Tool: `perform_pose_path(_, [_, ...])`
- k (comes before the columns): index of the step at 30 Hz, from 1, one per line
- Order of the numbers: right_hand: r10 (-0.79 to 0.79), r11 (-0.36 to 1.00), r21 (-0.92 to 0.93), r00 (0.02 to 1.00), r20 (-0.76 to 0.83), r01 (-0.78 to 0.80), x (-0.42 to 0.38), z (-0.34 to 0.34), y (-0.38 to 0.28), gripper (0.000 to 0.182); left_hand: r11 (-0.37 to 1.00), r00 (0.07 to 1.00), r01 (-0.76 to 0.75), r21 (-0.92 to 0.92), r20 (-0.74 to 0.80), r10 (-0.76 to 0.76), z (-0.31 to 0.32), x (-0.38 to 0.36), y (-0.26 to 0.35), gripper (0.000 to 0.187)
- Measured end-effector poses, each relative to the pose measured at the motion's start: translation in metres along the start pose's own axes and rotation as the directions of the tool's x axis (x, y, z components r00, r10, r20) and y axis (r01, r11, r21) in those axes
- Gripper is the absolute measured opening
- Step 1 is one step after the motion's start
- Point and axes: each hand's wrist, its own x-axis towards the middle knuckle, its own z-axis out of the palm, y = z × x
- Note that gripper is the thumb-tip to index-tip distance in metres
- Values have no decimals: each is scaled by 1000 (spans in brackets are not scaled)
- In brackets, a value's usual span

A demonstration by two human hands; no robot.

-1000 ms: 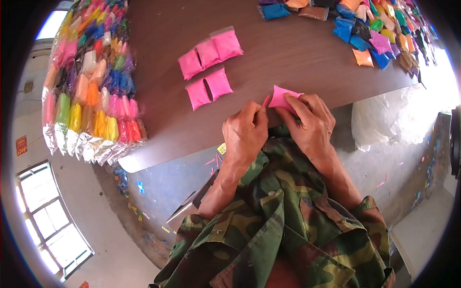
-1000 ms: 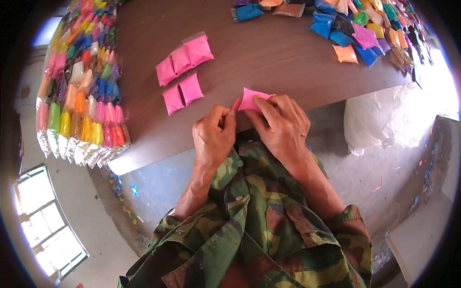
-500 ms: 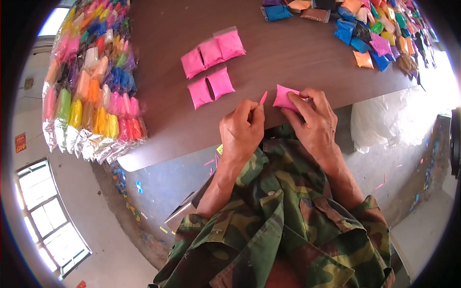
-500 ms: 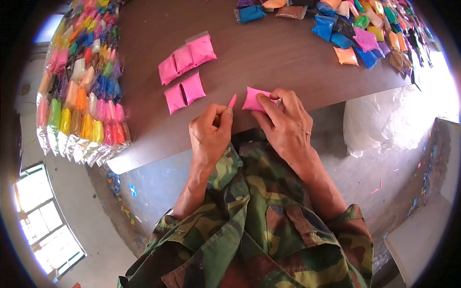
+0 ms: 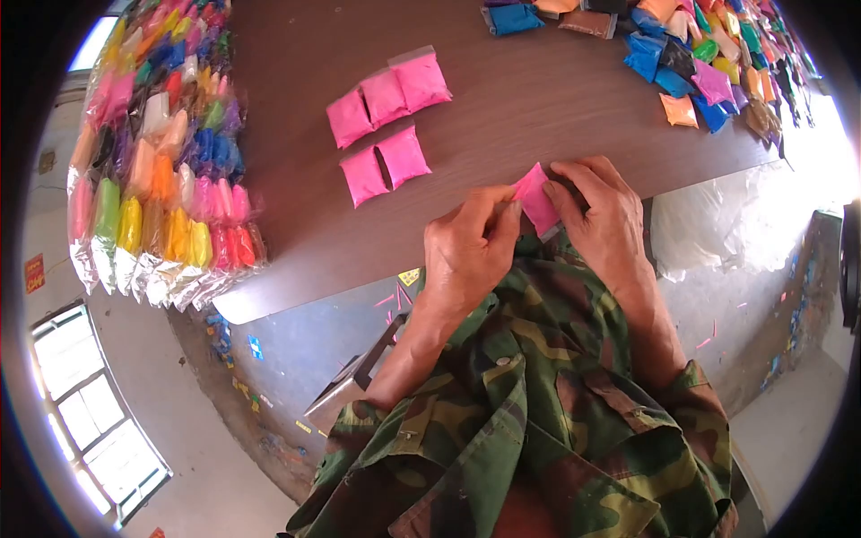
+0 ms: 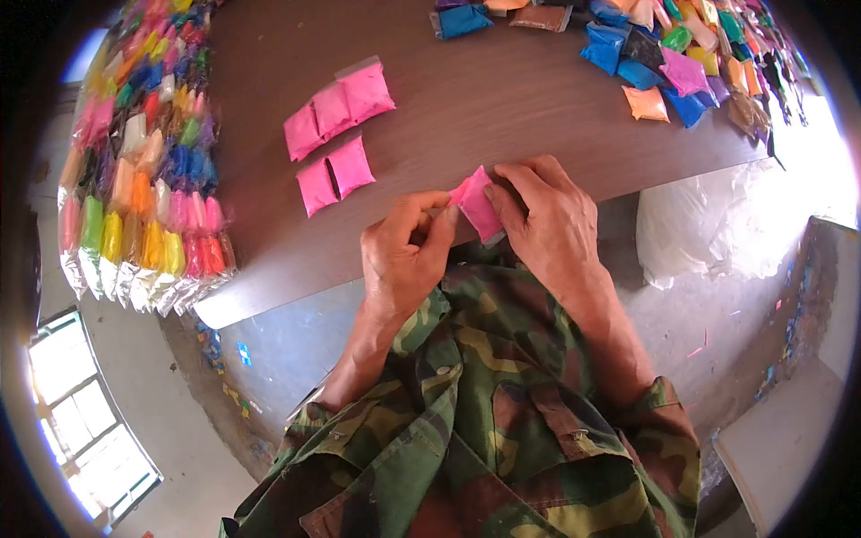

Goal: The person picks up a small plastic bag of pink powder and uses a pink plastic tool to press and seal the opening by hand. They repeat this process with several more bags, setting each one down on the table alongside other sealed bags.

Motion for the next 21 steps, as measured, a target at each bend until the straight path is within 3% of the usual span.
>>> perform_pose_path(3, [104, 990, 104, 993, -56, -98, -6, 5, -6, 21, 988, 991, -123, 94, 60, 118, 7, 2, -14, 7])
perform_pose_path(6, [-104, 995, -11, 988, -116, 103, -15, 9, -6, 25, 981, 992, -114, 157, 66, 105, 5, 4, -15, 6])
perform_pose_path(9, [-126, 992, -13, 980, -151, 125, -17, 15, -2, 28, 955, 984, -176, 239, 29, 174, 2, 10, -24, 5])
perform_pose_path(12, [-133, 991, -5, 977, -168, 134, -18, 16, 0, 29, 968, 998, -50, 245, 49, 40, -6, 11, -25, 4])
perform_pose_path(15, [-132, 991, 1, 976, -173, 134, -19, 17, 0, 28, 982, 999, -7, 190, 33, 1, -7, 9, -17, 4])
perform_pose_path(18, [-134, 990, 5, 972, -194, 137, -19, 17, 1, 27, 976, 985, -168, 136, -8, 171, -1, 13, -7, 7])
perform_pose_path(21, [-124, 992, 14, 973, -195, 129, -18, 18, 1, 25, 937, 967, -251, 242, 97, 234, 7, 23, -2, 6])
